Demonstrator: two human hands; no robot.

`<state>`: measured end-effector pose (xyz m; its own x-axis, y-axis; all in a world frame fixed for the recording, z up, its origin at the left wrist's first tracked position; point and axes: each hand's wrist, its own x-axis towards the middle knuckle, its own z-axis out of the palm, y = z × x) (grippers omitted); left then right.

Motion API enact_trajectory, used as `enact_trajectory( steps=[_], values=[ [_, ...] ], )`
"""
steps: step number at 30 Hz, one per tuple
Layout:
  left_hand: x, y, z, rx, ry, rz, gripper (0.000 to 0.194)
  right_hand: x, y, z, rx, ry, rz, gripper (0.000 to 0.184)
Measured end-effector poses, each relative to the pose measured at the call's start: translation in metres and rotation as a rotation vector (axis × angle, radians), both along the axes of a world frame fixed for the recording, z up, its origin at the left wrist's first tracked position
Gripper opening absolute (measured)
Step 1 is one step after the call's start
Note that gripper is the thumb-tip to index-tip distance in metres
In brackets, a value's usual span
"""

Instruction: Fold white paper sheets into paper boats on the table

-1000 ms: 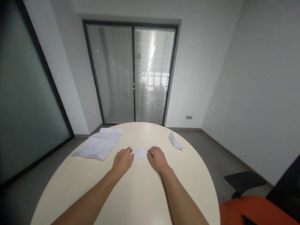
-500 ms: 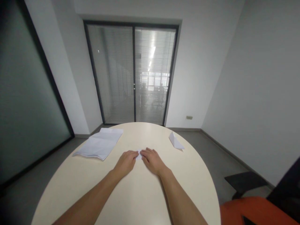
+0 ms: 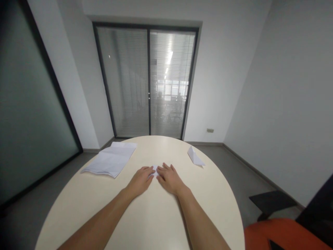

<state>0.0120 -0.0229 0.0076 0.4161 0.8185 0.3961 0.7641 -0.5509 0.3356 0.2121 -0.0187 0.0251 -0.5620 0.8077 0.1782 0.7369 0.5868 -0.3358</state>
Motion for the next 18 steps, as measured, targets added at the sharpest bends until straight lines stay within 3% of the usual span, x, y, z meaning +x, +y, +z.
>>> enact_trajectory(
  steps=[7,18],
  values=[
    [0.0,0.0022,-0.0042,-0.028,-0.091,-0.029,0.03,0.0006,0.0014,-0.0067,-0.084,0.029,-0.008,0.053],
    [0.0,0.0004,-0.0023,-0.011,-0.062,-0.064,0.022,0.0065,0.0062,-0.0087,-0.101,0.019,-0.024,0.051]
  ],
)
